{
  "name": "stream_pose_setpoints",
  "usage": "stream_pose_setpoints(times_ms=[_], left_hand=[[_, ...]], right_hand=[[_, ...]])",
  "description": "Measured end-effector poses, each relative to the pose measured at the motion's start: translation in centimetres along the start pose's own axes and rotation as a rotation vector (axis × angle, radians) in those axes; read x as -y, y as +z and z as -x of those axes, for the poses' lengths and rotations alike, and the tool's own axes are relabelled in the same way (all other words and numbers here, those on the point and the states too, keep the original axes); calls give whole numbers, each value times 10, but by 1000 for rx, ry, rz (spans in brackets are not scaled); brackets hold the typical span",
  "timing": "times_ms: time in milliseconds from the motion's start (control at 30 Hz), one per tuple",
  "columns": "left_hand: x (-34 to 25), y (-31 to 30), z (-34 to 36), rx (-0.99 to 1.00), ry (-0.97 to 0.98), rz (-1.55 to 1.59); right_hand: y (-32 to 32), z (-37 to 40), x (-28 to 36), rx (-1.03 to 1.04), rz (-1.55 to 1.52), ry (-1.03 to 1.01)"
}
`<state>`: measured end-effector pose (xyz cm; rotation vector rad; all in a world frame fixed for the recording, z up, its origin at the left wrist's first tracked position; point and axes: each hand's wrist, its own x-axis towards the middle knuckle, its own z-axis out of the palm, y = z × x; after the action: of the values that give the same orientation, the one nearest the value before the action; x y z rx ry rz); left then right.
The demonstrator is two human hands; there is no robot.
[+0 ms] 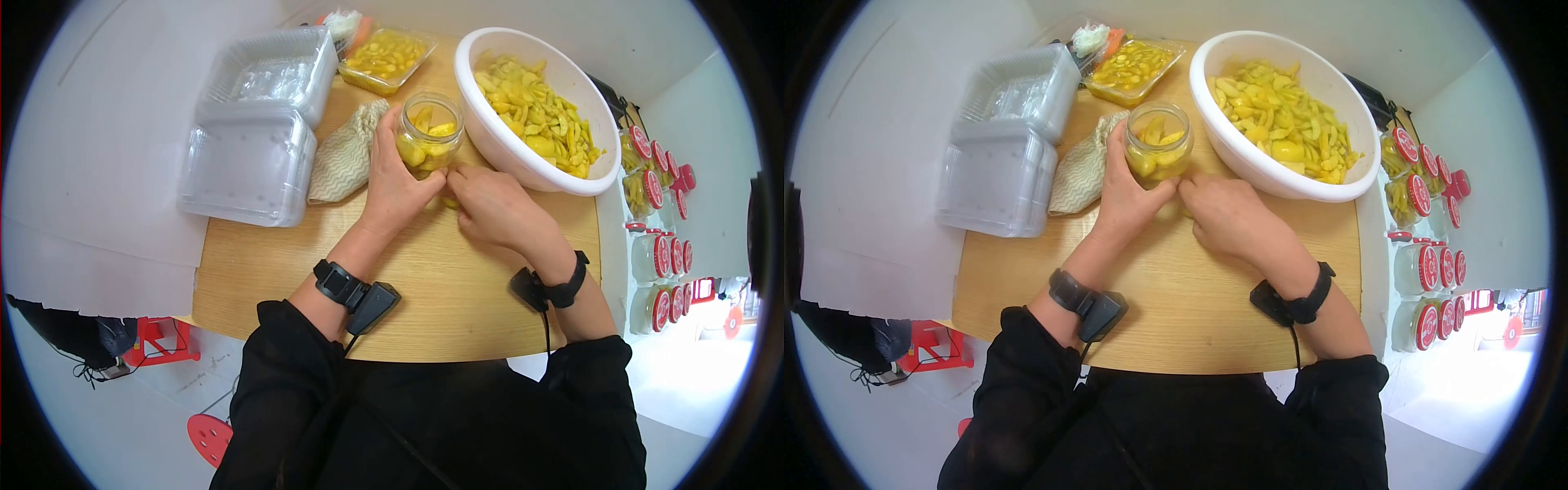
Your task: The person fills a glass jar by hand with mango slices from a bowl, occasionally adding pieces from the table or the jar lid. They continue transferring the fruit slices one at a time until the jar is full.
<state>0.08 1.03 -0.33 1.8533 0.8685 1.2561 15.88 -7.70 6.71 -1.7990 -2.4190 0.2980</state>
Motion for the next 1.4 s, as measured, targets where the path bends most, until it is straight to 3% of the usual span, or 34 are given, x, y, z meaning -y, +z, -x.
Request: stream_pose_setpoints(times_ms=[233, 467, 567, 867, 1167, 1300, 1400], left_hand=[[4, 1, 0, -6, 36, 6], [4, 0, 0, 17, 28, -70], [6, 0, -2, 38, 15, -40], [0, 1, 2, 45, -19, -30], [3, 0, 2, 52, 30, -87], [3, 0, 2, 54, 44, -56], [0, 0, 1, 52, 54, -65]], right_hand=[[-41, 29, 12, -150, -136, -15], [-87, 57, -6, -326, -510, 21], [-84, 59, -34, -529, -704, 65], [-88, 33, -32, -771, -754, 12], [-72, -13, -16, -824, -596, -40], [-68, -19, -3, -569, -503, -22], [-70, -11, -9, -611, -457, -19]])
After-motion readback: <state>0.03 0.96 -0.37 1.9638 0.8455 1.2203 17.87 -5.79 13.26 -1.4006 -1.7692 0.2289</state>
